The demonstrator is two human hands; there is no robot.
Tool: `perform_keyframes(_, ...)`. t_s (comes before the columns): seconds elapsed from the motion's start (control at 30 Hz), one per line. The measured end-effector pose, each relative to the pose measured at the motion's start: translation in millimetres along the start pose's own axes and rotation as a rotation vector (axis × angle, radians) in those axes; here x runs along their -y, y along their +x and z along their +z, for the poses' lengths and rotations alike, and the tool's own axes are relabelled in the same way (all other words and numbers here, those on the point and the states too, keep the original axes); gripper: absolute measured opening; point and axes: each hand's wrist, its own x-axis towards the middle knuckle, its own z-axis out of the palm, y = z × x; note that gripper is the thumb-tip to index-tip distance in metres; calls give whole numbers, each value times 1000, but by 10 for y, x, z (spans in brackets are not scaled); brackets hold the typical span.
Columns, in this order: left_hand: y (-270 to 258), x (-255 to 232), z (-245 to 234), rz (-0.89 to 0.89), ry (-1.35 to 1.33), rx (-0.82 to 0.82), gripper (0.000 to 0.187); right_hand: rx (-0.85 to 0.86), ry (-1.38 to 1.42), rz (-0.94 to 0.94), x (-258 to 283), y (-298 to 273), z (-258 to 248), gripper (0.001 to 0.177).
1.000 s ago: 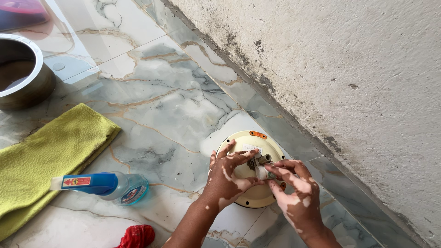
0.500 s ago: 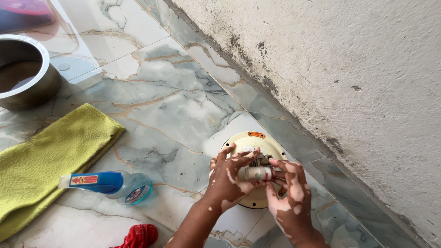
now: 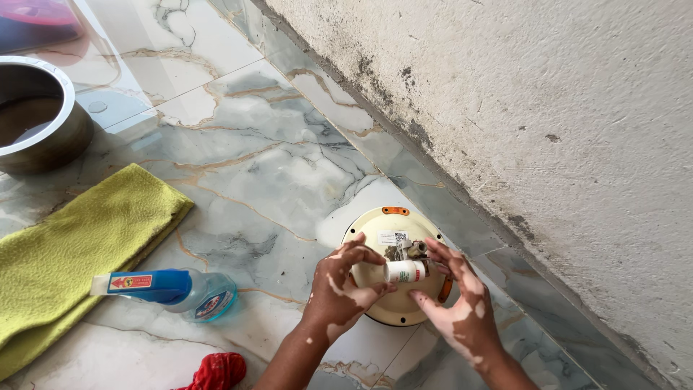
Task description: The person wipes a ceiling fan motor housing and several fan blades with cloths. They use a red cloth and a green cloth, dipping the red cloth into a metal bowl of water to rinse it. The person wipes both sides of the blades and the motor housing, then places the cleaned parts on the floor.
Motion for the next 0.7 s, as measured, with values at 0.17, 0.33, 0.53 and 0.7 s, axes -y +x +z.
perform_keyframes(0.17, -10, 25, 16, -116, 61, 12, 32, 142, 19, 154, 1, 116, -49, 75)
perform_keyframes(0.33, -13, -71, 10, -60, 38, -8, 33, 143, 101, 67, 42, 176, -105, 65)
perform_keyframes(0.53, 52, -368, -87, -151, 298, 156, 46, 262, 13, 189, 10, 299, -299, 72)
perform_keyframes(0.7, 264, -651, -410, -77, 575, 285, 51, 76, 140, -56, 129, 424, -543, 46)
